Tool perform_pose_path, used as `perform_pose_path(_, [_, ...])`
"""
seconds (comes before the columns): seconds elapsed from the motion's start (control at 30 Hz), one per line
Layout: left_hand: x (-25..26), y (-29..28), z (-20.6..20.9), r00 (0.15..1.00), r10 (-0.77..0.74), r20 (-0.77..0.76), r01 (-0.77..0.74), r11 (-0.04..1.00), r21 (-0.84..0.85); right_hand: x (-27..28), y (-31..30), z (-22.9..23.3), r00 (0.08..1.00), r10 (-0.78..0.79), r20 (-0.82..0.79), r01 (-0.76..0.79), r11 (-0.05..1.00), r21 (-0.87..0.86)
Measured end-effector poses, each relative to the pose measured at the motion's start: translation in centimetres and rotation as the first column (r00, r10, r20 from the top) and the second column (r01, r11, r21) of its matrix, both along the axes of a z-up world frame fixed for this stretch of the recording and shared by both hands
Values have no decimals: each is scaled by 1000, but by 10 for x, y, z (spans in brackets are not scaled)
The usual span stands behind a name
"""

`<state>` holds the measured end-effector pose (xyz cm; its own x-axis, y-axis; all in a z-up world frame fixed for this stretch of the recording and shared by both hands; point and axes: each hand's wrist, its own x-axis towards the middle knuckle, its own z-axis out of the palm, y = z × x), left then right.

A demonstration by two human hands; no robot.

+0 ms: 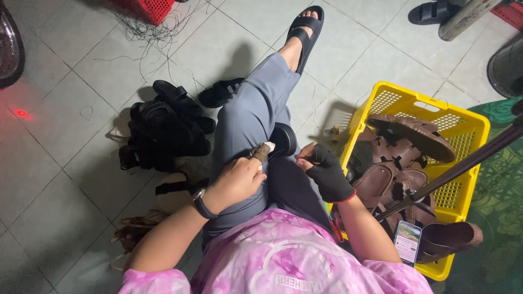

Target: A person is hand-sewing the sole of a black shoe using a needle and thread while sitting on the floor.

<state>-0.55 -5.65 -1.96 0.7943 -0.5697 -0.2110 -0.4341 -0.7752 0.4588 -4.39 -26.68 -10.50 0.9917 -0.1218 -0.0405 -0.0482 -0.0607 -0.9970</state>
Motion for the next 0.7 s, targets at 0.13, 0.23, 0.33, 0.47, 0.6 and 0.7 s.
perform_pose_path(0.13, [-1, 0, 11, 997, 22, -76, -33, 988, -148, -1, 1, 10, 995, -13, 98, 7, 998, 64])
perform_pose_path(0.23, [-4, 4, 6, 981, 59, -183, -109, 955, -274, -3, 2, 9, 993, 8, 118, -27, 987, 160])
perform_pose_path(0.33, [-7, -1, 36, 960, 20, -279, -158, 861, -483, -5, -1, 11, 989, 43, 139, -63, 988, 139])
perform_pose_path(0.47, [-9, -2, 11, 910, -55, -411, -242, 735, -633, -1, 2, 1, 956, 134, 261, -181, 969, 166])
perform_pose_path(0.6, [-8, -9, -2, 873, -110, -475, -307, 633, -711, 15, 5, 0, 903, 229, 365, -227, 973, -49])
perform_pose_path(0.7, [-2, -9, -10, 933, -57, -355, -234, 655, -719, 16, 6, 4, 886, 313, 342, -203, 925, -321])
